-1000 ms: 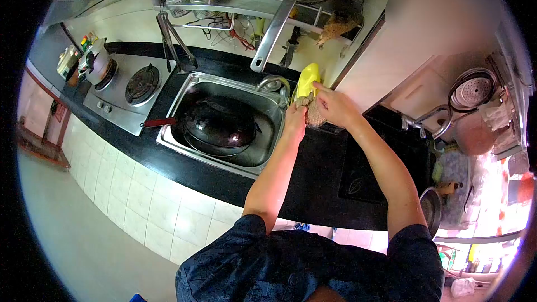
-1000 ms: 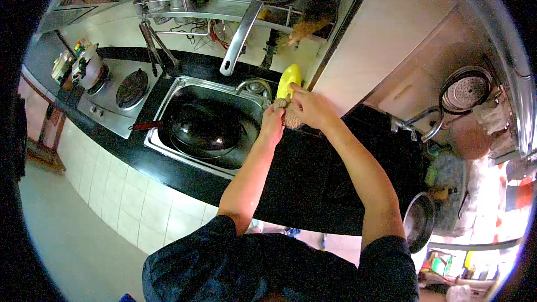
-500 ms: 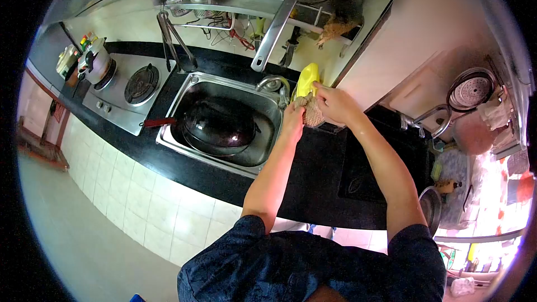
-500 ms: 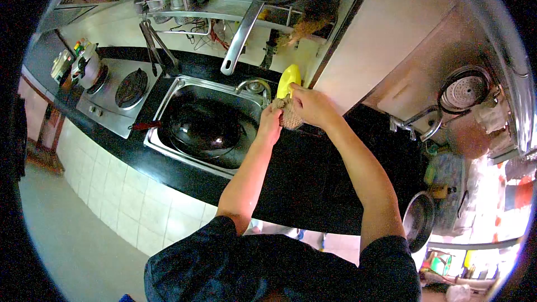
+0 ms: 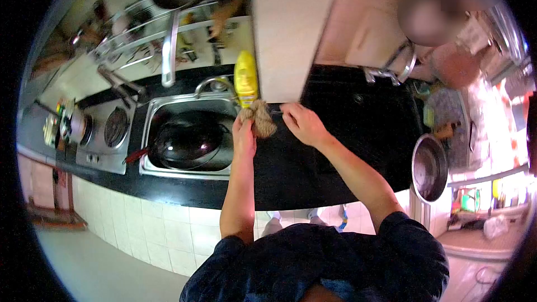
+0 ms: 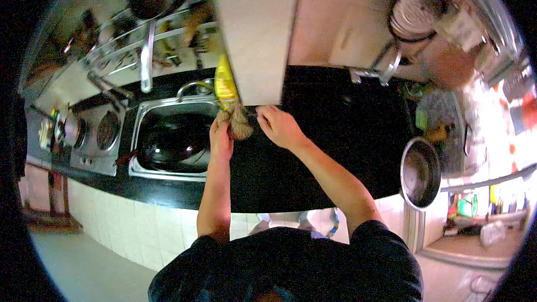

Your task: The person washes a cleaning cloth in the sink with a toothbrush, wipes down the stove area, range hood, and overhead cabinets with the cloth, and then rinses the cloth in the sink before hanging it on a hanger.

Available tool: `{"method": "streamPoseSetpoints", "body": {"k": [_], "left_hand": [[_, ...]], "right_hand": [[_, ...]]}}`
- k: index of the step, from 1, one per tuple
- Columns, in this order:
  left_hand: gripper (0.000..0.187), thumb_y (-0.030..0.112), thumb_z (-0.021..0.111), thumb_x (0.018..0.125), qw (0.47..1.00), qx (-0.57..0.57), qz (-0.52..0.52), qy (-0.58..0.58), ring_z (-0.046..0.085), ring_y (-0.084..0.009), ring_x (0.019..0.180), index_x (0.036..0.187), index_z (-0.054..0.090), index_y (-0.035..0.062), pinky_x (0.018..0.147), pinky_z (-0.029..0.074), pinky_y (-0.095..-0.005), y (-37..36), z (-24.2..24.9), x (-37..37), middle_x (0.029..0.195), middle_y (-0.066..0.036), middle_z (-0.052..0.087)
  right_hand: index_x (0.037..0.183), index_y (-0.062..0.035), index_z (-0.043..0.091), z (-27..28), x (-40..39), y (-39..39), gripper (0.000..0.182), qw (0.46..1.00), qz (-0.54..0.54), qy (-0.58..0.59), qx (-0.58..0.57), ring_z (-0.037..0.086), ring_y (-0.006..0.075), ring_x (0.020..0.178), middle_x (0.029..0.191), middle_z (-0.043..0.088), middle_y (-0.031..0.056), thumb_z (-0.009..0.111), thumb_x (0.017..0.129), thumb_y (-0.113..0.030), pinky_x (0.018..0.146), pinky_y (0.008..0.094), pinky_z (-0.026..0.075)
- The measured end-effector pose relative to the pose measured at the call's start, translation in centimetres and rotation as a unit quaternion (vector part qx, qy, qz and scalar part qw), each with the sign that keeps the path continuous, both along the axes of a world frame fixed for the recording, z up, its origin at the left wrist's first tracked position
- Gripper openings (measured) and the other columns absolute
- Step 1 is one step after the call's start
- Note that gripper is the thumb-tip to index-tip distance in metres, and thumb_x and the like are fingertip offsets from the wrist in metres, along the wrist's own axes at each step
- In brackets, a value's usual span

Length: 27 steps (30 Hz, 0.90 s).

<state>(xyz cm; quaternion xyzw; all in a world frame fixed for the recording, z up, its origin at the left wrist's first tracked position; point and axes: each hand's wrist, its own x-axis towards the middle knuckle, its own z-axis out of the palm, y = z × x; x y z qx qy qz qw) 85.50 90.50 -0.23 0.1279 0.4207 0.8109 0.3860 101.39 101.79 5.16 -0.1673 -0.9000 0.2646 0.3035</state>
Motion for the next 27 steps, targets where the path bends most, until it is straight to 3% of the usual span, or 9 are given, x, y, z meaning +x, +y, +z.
{"method": "streamPoseSetpoints", "body": {"k": [8,11,12,13,14,16,18,24,27], "left_hand": [[0.037,0.005,0.057,0.082,0.982,-0.098,-0.153,0.041,0.058,-0.0190,0.101,0.118,0.050,0.0033,0.088,0.048,-0.0344,8.2,-5.4,14.3,0.108,-0.007,0.057],[0.033,0.005,0.055,0.081,0.969,-0.108,-0.215,0.053,0.057,-0.0169,0.093,0.114,0.052,0.0040,0.082,0.047,-0.0320,14.2,-6.1,18.7,0.101,-0.005,0.057],[0.037,0.006,0.057,0.081,0.958,-0.101,-0.259,0.064,0.057,-0.0199,0.097,0.118,0.050,0.0047,0.084,0.047,-0.0358,16.1,-8.2,19.3,0.106,-0.006,0.055],[0.038,0.007,0.056,0.083,0.940,-0.156,-0.279,0.121,0.057,-0.0210,0.099,0.120,0.049,0.0049,0.085,0.046,-0.0361,17.7,-9.0,20.3,0.107,-0.007,0.056],[0.038,0.008,0.056,0.084,0.915,-0.210,-0.297,0.176,0.057,-0.0222,0.102,0.122,0.049,0.0052,0.086,0.046,-0.0365,18.8,-10.0,21.4,0.108,-0.008,0.056],[0.048,0.024,0.060,0.087,0.696,-0.402,-0.194,0.563,0.055,-0.0393,0.107,0.131,0.049,0.0073,0.092,0.046,-0.0459,19.3,-14.0,23.8,0.119,-0.021,0.056],[0.053,0.027,0.062,0.086,0.719,-0.310,-0.230,0.578,0.052,-0.0405,0.114,0.133,0.048,0.0079,0.096,0.044,-0.0476,19.3,-16.9,25.5,0.129,-0.021,0.052],[0.045,0.024,0.057,0.091,0.549,-0.288,-0.160,0.768,0.039,-0.0386,0.132,0.133,0.050,0.0093,0.109,0.031,-0.0512,18.2,-19.8,28.9,0.138,-0.021,0.046],[0.044,0.023,0.057,0.091,0.491,-0.293,-0.175,0.802,0.039,-0.0363,0.133,0.133,0.051,0.0094,0.109,0.031,-0.0518,17.3,-20.6,27.7,0.139,-0.020,0.046]], "right_hand": [[0.092,-0.0009,0.062,-15.9,22.9,10.3,0.019,0.866,-0.238,-0.207,-0.388,0.064,0.0257,0.064,0.076,0.065,0.0146,0.057,0.091,-0.019,0.062,0.0393,0.051],[0.095,-0.0021,0.061,-15.8,27.3,14.6,0.013,0.825,-0.247,-0.259,-0.437,0.060,0.0224,0.062,0.070,0.060,0.0107,0.054,0.090,-0.013,0.057,0.0375,0.048],[0.106,-0.0016,0.061,-19.0,29.0,16.8,0.022,0.896,-0.205,-0.340,-0.201,0.062,0.0210,0.063,0.071,0.063,0.0109,0.052,0.088,-0.011,0.059,0.0359,0.050],[0.108,0.0000,0.060,-18.4,29.9,17.6,0.023,0.894,-0.221,-0.279,-0.273,0.063,0.0209,0.062,0.072,0.065,0.0115,0.051,0.090,-0.011,0.059,0.0355,0.051],[0.110,0.0017,0.060,-17.6,30.6,18.1,0.024,0.883,-0.236,-0.218,-0.343,0.065,0.0207,0.060,0.074,0.067,0.0121,0.050,0.092,-0.011,0.059,0.0352,0.052],[0.110,0.0009,0.061,-19.8,31.6,20.3,0.024,0.900,-0.269,-0.235,-0.250,0.064,0.0205,0.058,0.078,0.067,0.0131,0.051,0.093,-0.012,0.060,0.0349,0.052],[0.118,0.0009,0.057,-23.4,32.3,23.5,0.031,0.897,-0.296,-0.260,-0.201,0.066,0.0240,0.072,0.089,0.067,0.0157,0.053,0.093,-0.017,0.067,0.0377,0.052],[0.119,-0.0078,0.061,-24.3,26.4,22.9,0.043,0.891,-0.383,-0.213,-0.121,0.065,0.0341,0.095,0.101,0.066,0.0213,0.051,0.093,-0.041,0.080,0.0460,0.050],[0.106,-0.0082,0.064,-22.0,20.5,19.4,0.041,0.907,-0.258,-0.273,-0.192,0.064,0.0364,0.098,0.100,0.067,0.0209,0.050,0.092,-0.044,0.084,0.0473,0.051]]}}
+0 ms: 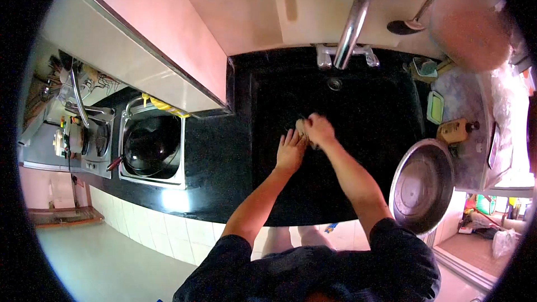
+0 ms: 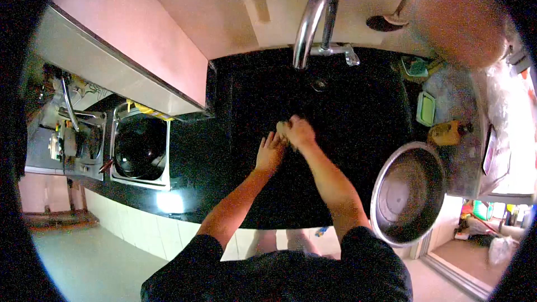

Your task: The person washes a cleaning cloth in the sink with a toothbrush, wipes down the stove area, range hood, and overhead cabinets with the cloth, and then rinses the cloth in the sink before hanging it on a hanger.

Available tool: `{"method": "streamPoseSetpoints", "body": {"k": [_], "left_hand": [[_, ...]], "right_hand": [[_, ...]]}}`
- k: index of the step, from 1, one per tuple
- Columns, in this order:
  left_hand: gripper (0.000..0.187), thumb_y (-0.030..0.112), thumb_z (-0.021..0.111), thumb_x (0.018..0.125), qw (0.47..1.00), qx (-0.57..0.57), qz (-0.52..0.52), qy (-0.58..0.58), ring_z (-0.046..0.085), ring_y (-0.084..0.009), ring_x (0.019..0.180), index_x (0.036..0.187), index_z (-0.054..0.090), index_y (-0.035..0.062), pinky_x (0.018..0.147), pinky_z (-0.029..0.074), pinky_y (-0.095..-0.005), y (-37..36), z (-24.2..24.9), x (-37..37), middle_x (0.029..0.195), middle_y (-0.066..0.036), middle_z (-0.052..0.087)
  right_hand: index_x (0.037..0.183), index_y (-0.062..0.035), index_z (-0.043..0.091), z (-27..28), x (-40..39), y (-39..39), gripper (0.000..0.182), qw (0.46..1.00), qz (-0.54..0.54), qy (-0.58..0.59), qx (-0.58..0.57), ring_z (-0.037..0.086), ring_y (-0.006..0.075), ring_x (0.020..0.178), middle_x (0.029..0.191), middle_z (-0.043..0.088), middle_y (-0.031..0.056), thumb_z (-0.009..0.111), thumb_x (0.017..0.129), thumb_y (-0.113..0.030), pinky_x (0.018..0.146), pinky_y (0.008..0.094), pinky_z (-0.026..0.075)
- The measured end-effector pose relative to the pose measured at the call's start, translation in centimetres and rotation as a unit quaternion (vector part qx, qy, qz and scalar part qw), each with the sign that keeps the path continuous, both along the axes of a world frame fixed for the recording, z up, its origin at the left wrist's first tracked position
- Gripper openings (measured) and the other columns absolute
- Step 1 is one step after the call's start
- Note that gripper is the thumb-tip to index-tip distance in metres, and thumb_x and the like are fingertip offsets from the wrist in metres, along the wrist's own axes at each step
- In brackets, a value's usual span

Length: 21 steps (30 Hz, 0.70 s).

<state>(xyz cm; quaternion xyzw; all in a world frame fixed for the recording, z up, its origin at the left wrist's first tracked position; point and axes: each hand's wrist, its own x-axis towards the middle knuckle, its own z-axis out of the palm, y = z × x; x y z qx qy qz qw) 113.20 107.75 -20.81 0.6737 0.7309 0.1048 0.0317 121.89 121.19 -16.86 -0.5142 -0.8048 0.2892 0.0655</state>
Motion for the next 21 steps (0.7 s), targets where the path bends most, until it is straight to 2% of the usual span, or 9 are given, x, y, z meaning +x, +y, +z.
{"method": "streamPoseSetpoints", "body": {"k": [4,7,10,11,12,16,17,19,21], "left_hand": [[0.045,0.017,0.057,0.090,0.999,-0.020,0.001,-0.030,0.039,-0.0337,0.134,0.134,0.051,0.0110,0.110,0.031,-0.0510,-0.1,-0.5,-0.7,0.141,-0.014,0.046],[0.044,0.018,0.059,0.088,0.999,0.001,-0.012,-0.036,0.040,-0.0327,0.134,0.132,0.054,0.0119,0.110,0.031,-0.0498,-0.4,1.3,-0.8,0.139,-0.011,0.049],[0.037,0.016,0.057,0.089,0.996,-0.060,0.008,-0.065,0.046,-0.0302,0.129,0.125,0.059,0.0115,0.110,0.032,-0.0494,-0.5,1.4,-0.8,0.127,-0.011,0.058],[0.034,0.015,0.056,0.089,0.993,-0.089,0.016,-0.080,0.048,-0.0292,0.127,0.122,0.061,0.0112,0.110,0.032,-0.0494,-0.2,1.2,-0.8,0.122,-0.011,0.062],[0.022,0.013,0.055,0.089,0.993,0.109,0.012,-0.044,0.058,-0.0287,0.112,0.108,0.066,0.0086,0.102,0.040,-0.0478,-0.5,-0.9,-0.8,0.102,-0.011,0.068],[0.012,0.012,0.056,0.088,0.975,0.088,0.096,-0.180,0.063,-0.0348,0.096,0.090,0.063,0.0031,0.081,0.048,-0.0465,1.5,4.5,-2.7,0.089,-0.016,0.067],[0.012,0.009,0.054,0.088,0.964,0.210,0.085,-0.138,0.061,-0.0357,0.097,0.090,0.063,0.0019,0.082,0.048,-0.0462,2.0,4.4,-3.1,0.089,-0.016,0.066],[0.016,0.012,0.056,0.088,0.938,0.137,0.134,-0.290,0.061,-0.0359,0.099,0.098,0.062,0.0012,0.084,0.048,-0.0461,1.0,4.9,-2.7,0.097,-0.018,0.066],[0.026,0.016,0.058,0.088,0.978,0.016,0.061,-0.199,0.059,-0.0357,0.103,0.107,0.061,0.0004,0.086,0.049,-0.0451,-1.3,5.9,-2.9,0.106,-0.020,0.065]], "right_hand": [[0.085,-0.0085,0.065,0.2,-1.1,-1.1,0.021,0.948,0.291,-0.051,0.117,0.068,0.0357,0.074,0.081,0.068,0.0157,0.056,0.087,-0.027,0.065,0.0469,0.056],[0.078,-0.0095,0.068,-1.9,-0.8,5.9,0.017,0.949,0.157,-0.188,0.196,0.068,0.0316,0.066,0.079,0.068,0.0127,0.056,0.082,-0.021,0.058,0.0429,0.056],[0.074,-0.0095,0.068,-1.3,-1.5,2.0,0.016,0.940,0.295,-0.020,0.171,0.068,0.0289,0.066,0.080,0.069,0.0114,0.057,0.081,-0.019,0.058,0.0419,0.056],[0.074,-0.0118,0.068,-1.5,-2.6,-1.0,0.015,0.912,0.356,-0.091,0.181,0.068,0.0282,0.073,0.085,0.069,0.0114,0.058,0.081,-0.020,0.060,0.0422,0.056],[0.076,-0.0122,0.069,0.5,-2.1,-0.9,0.015,0.920,0.340,-0.112,0.159,0.069,0.0279,0.077,0.085,0.069,0.0114,0.057,0.082,-0.021,0.063,0.0423,0.056],[0.093,-0.0097,0.066,-0.3,0.5,5.0,0.017,0.937,0.260,-0.167,0.163,0.069,0.0274,0.080,0.084,0.068,0.0116,0.060,0.086,-0.023,0.064,0.0416,0.056],[0.099,-0.0088,0.063,1.4,0.7,6.2,0.021,0.959,0.167,-0.206,0.101,0.068,0.0305,0.079,0.090,0.067,0.0117,0.058,0.090,-0.027,0.065,0.0421,0.055],[0.104,-0.0064,0.060,2.4,2.1,6.7,0.025,0.972,0.150,-0.130,0.129,0.066,0.0332,0.083,0.093,0.067,0.0135,0.055,0.093,-0.029,0.070,0.0423,0.054],[0.115,-0.0067,0.059,1.1,3.3,5.5,0.033,0.979,0.180,-0.058,0.082,0.065,0.0351,0.093,0.104,0.065,0.0200,0.056,0.093,-0.031,0.077,0.0461,0.054]]}}
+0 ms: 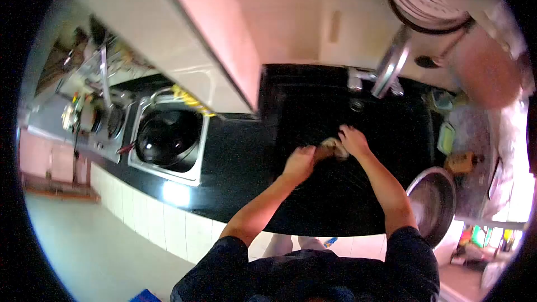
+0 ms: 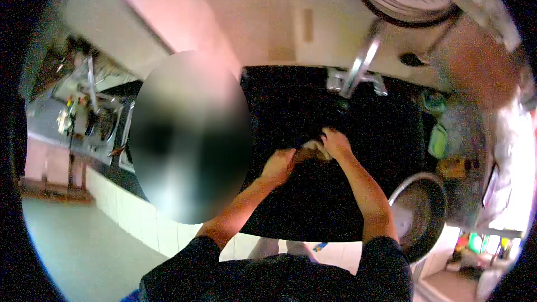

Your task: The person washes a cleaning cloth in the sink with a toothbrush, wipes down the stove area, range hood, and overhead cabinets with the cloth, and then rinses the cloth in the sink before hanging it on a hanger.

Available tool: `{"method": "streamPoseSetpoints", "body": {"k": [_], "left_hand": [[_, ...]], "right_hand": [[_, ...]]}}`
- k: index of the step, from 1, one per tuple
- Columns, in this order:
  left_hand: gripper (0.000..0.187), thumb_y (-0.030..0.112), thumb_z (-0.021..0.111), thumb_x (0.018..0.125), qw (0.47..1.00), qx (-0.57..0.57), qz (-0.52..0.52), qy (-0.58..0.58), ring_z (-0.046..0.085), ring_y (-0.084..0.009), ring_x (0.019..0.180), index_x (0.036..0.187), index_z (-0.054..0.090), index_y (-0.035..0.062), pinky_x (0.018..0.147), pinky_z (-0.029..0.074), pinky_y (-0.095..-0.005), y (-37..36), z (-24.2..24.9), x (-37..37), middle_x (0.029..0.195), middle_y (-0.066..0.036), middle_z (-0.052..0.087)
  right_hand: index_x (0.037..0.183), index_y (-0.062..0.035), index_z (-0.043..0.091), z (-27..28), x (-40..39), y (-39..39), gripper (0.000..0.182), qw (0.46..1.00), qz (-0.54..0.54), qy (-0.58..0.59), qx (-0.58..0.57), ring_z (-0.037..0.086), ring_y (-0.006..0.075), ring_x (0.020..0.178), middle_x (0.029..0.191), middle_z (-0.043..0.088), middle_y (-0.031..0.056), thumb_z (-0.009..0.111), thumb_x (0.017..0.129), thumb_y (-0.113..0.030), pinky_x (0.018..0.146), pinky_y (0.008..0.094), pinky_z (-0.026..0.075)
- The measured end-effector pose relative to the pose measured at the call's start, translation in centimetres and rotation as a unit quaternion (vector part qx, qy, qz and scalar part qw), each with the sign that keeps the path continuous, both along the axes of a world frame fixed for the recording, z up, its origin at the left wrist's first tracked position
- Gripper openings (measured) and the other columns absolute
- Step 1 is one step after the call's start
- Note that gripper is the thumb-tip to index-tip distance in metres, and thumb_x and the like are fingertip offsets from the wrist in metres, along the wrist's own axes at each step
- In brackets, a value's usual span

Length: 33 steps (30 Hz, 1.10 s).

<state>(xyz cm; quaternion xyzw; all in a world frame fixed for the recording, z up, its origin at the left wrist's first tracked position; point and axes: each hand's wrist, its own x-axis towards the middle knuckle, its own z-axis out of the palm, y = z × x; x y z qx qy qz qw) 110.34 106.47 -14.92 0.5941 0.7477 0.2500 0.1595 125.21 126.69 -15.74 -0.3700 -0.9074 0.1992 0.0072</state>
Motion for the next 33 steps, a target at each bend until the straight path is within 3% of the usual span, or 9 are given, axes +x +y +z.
{"method": "streamPoseSetpoints", "body": {"k": [2,4,7,10,14,17,21,25,33], "left_hand": [[0.032,0.019,0.057,0.090,0.992,0.101,0.063,-0.039,0.066,-0.0304,0.091,0.114,0.060,-0.0020,0.079,0.054,-0.0388,-2.4,1.5,-0.4,0.103,-0.018,0.068],[0.025,0.019,0.056,0.092,0.880,0.041,0.223,-0.418,0.068,-0.0209,0.071,0.101,0.065,-0.0018,0.066,0.055,-0.0333,-4.4,7.0,-4.4,0.087,-0.013,0.070],[0.041,0.026,0.041,0.095,0.838,0.231,0.352,-0.348,0.056,-0.0135,0.049,0.068,0.061,0.0023,0.048,0.046,-0.0280,-7.3,15.9,-12.5,0.061,-0.007,0.062],[0.038,0.030,0.046,0.096,0.719,0.370,0.464,-0.362,0.054,-0.0144,0.049,0.079,0.059,-0.0017,0.045,0.046,-0.0271,-8.9,18.1,-21.7,0.064,-0.008,0.058],[0.058,0.055,0.058,0.084,0.745,0.218,0.460,-0.431,0.059,-0.0172,0.049,0.080,0.058,-0.0030,0.041,0.048,-0.0283,-8.3,21.3,-27.3,0.064,-0.008,0.058],[0.048,0.049,0.059,0.088,0.749,0.185,0.441,-0.459,0.053,-0.0136,0.045,0.076,0.057,0.0028,0.037,0.039,-0.0264,-7.4,22.0,-29.7,0.061,-0.004,0.055],[0.037,0.039,0.058,0.092,0.762,0.141,0.432,-0.460,0.043,-0.0094,0.042,0.074,0.055,0.0064,0.036,0.028,-0.0238,-7.4,22.8,-30.7,0.059,0.000,0.050],[0.031,0.034,0.059,0.093,0.835,0.142,0.358,-0.394,0.036,-0.0047,0.040,0.073,0.053,0.0110,0.035,0.024,-0.0200,-8.0,20.4,-33.2,0.055,0.006,0.043],[0.028,0.033,0.057,0.095,0.746,0.083,0.408,-0.521,0.026,-0.0036,0.038,0.075,0.048,0.0162,0.033,0.015,-0.0199,-7.9,21.3,-33.4,0.055,0.009,0.035]], "right_hand": [[0.125,-0.0052,0.055,-1.7,1.1,-1.7,0.040,0.999,0.025,0.011,-0.021,0.059,0.0365,0.108,0.118,0.060,0.0219,0.054,0.094,-0.030,0.090,0.0471,0.049],[0.131,-0.0065,0.051,1.9,1.0,-3.6,0.044,0.994,-0.022,-0.028,-0.106,0.052,0.0376,0.119,0.132,0.053,0.0211,0.052,0.095,-0.030,0.099,0.0458,0.045],[0.133,-0.0075,0.051,1.5,1.2,-5.0,0.044,0.994,-0.052,-0.039,-0.083,0.050,0.0374,0.122,0.133,0.052,0.0205,0.053,0.095,-0.029,0.102,0.0455,0.042],[0.130,-0.0054,0.051,0.2,1.1,-5.2,0.042,0.999,-0.006,-0.016,-0.042,0.051,0.0355,0.118,0.129,0.053,0.0176,0.053,0.095,-0.029,0.098,0.0442,0.045],[0.118,-0.0049,0.056,0.4,1.0,-5.7,0.033,0.995,0.087,-0.036,-0.023,0.053,0.0343,0.112,0.118,0.056,0.0154,0.060,0.090,-0.021,0.092,0.0441,0.046],[0.101,-0.0048,0.059,4.6,-0.3,-6.1,0.024,0.994,0.109,0.003,-0.027,0.054,0.0311,0.105,0.106,0.056,0.0116,0.069,0.081,-0.013,0.086,0.0432,0.047],[0.102,-0.0055,0.064,7.2,0.1,-6.8,0.026,0.980,0.195,0.004,0.026,0.050,0.0330,0.114,0.123,0.053,0.0129,0.070,0.081,-0.020,0.095,0.0472,0.044],[0.105,-0.0037,0.064,5.3,1.1,-6.7,0.033,0.992,0.098,-0.039,-0.074,0.048,0.0361,0.121,0.134,0.050,0.0183,0.068,0.085,-0.029,0.103,0.0446,0.041],[0.123,0.0007,0.050,1.2,1.3,-6.7,0.049,0.999,-0.021,0.023,0.032,0.050,0.0393,0.114,0.123,0.053,0.0208,0.066,0.085,-0.026,0.098,0.0452,0.044]]}}
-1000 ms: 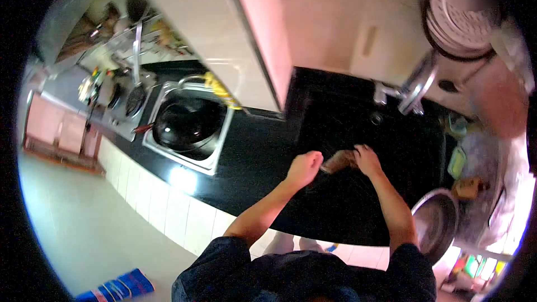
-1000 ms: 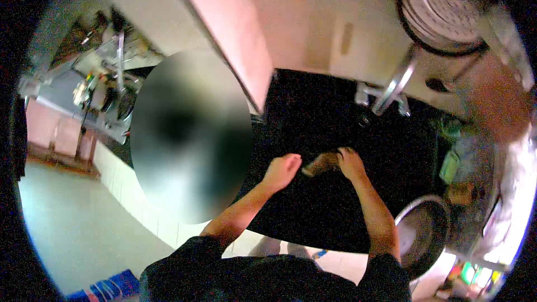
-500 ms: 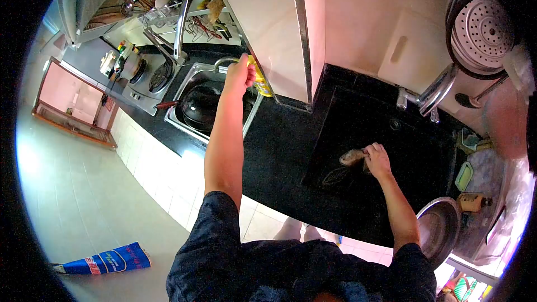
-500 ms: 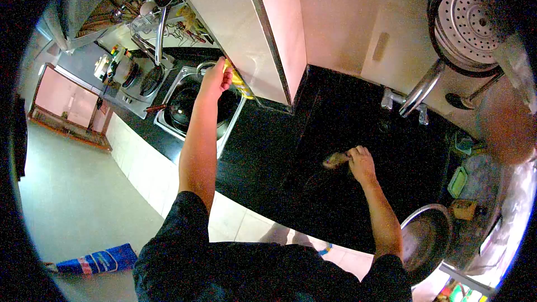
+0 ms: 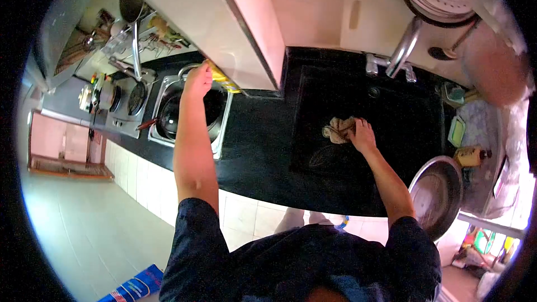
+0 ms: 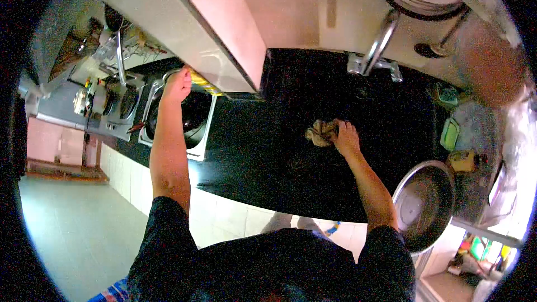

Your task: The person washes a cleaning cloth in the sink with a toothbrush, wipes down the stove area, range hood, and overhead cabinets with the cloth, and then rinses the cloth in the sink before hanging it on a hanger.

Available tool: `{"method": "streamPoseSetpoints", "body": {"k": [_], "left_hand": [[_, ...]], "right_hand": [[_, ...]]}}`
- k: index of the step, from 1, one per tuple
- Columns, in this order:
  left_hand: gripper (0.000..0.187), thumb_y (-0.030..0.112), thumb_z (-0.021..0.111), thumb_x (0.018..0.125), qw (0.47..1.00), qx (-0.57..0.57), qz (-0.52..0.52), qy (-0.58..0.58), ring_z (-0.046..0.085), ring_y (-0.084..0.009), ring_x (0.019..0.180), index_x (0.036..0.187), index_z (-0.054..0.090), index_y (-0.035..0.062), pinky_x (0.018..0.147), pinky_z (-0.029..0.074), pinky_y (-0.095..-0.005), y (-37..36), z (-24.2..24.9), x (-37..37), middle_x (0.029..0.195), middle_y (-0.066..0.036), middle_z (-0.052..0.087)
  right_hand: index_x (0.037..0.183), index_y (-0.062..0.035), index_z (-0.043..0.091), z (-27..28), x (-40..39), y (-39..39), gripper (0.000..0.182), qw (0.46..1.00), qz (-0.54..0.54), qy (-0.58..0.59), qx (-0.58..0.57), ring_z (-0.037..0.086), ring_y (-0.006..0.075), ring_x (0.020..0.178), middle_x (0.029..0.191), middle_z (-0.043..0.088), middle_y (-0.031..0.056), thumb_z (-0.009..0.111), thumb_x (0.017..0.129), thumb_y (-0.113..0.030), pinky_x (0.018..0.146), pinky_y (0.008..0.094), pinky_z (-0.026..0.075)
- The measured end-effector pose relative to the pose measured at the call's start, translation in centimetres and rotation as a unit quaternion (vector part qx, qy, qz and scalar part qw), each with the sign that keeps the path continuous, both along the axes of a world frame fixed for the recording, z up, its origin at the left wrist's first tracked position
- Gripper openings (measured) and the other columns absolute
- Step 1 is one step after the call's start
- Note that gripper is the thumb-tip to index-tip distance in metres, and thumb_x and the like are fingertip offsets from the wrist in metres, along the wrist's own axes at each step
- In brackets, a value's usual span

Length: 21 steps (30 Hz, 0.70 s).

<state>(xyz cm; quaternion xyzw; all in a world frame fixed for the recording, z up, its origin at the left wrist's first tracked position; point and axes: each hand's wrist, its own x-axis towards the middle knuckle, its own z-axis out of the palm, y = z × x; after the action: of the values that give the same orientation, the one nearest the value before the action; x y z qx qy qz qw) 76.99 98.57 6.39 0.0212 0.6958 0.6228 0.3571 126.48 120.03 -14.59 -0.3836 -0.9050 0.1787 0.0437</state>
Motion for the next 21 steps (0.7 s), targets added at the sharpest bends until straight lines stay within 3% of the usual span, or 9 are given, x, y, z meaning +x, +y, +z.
{"method": "streamPoseSetpoints", "body": {"k": [6,10,14,15,16,18,19,20,21], "left_hand": [[0.035,0.040,0.055,0.095,0.998,-0.015,0.025,0.050,0.027,-0.0043,0.037,0.073,0.048,0.0139,0.033,0.017,-0.0203,-0.5,-0.2,0.3,0.052,0.008,0.034],[0.039,0.046,0.051,0.094,0.984,0.021,0.125,0.126,0.029,-0.0057,0.036,0.070,0.049,0.0142,0.032,0.020,-0.0226,-2.1,-1.7,6.2,0.052,0.007,0.034],[0.025,0.022,0.045,0.097,0.991,0.036,-0.100,0.084,0.048,-0.0088,0.049,0.079,0.058,0.0101,0.039,0.035,-0.0254,3.2,-6.4,22.3,0.060,0.001,0.050],[0.021,0.025,0.053,0.094,0.977,0.111,-0.173,0.056,0.042,-0.0068,0.043,0.090,0.062,0.0067,0.038,0.032,-0.0222,5.9,-10.9,25.5,0.057,0.004,0.047],[0.018,0.021,0.054,0.093,0.959,0.174,-0.205,-0.092,0.042,-0.0064,0.047,0.097,0.063,0.0051,0.040,0.033,-0.0220,8.5,-12.6,29.0,0.061,0.003,0.049],[0.018,0.015,0.053,0.093,0.964,0.097,-0.231,0.091,0.050,-0.0113,0.058,0.106,0.060,0.0050,0.047,0.041,-0.0273,14.2,-18.8,35.3,0.071,-0.002,0.054],[0.023,0.016,0.052,0.094,0.923,0.018,-0.315,0.221,0.055,-0.0221,0.079,0.113,0.058,0.0060,0.067,0.044,-0.0380,15.5,-20.1,36.7,0.090,-0.009,0.059],[0.028,0.017,0.050,0.095,0.855,-0.054,-0.378,0.352,0.061,-0.0329,0.100,0.121,0.056,0.0070,0.087,0.047,-0.0487,16.8,-21.4,38.0,0.108,-0.016,0.064],[0.038,0.019,0.045,0.096,0.692,-0.097,-0.404,0.591,0.043,-0.0376,0.126,0.132,0.050,0.0075,0.105,0.032,-0.0511,15.6,-23.0,39.3,0.135,-0.019,0.049]], "right_hand": [[0.134,-0.0030,0.043,-1.8,-0.4,1.0,0.056,0.995,0.029,-0.092,-0.032,0.053,0.0376,0.114,0.127,0.052,0.0215,0.067,0.085,-0.019,0.094,0.0453,0.047],[0.132,-0.0025,0.045,-1.6,-0.7,1.4,0.053,0.985,-0.056,-0.057,-0.149,0.057,0.0376,0.111,0.124,0.055,0.0223,0.065,0.085,-0.017,0.092,0.0464,0.048],[0.125,-0.0016,0.053,-3.5,-1.0,2.4,0.049,0.982,-0.058,-0.075,-0.162,0.058,0.0356,0.109,0.118,0.060,0.0222,0.066,0.082,-0.021,0.091,0.0447,0.049],[0.123,-0.0023,0.055,-3.1,-0.9,2.4,0.047,0.983,-0.062,-0.047,-0.165,0.059,0.0353,0.107,0.116,0.061,0.0216,0.066,0.082,-0.021,0.089,0.0442,0.049],[0.122,-0.0030,0.056,-2.1,-0.7,2.4,0.045,0.984,-0.064,-0.021,-0.167,0.060,0.0350,0.106,0.114,0.062,0.0211,0.066,0.082,-0.022,0.088,0.0437,0.050],[0.116,-0.0041,0.060,-2.1,-0.8,3.0,0.038,0.980,-0.085,0.036,-0.174,0.062,0.0343,0.101,0.108,0.064,0.0198,0.066,0.083,-0.023,0.084,0.0427,0.051],[0.112,-0.0044,0.062,-2.7,-0.5,3.6,0.034,0.976,-0.107,0.066,-0.180,0.063,0.0339,0.099,0.105,0.065,0.0191,0.065,0.084,-0.023,0.083,0.0422,0.051],[0.108,-0.0047,0.063,-3.3,-0.4,3.9,0.031,0.969,-0.129,0.095,-0.187,0.064,0.0336,0.096,0.101,0.067,0.0184,0.064,0.084,-0.024,0.081,0.0417,0.051],[0.105,-0.0043,0.064,-3.5,-0.3,3.7,0.028,0.964,-0.153,0.115,-0.184,0.065,0.0336,0.094,0.099,0.067,0.0181,0.064,0.085,-0.024,0.080,0.0414,0.051]]}}
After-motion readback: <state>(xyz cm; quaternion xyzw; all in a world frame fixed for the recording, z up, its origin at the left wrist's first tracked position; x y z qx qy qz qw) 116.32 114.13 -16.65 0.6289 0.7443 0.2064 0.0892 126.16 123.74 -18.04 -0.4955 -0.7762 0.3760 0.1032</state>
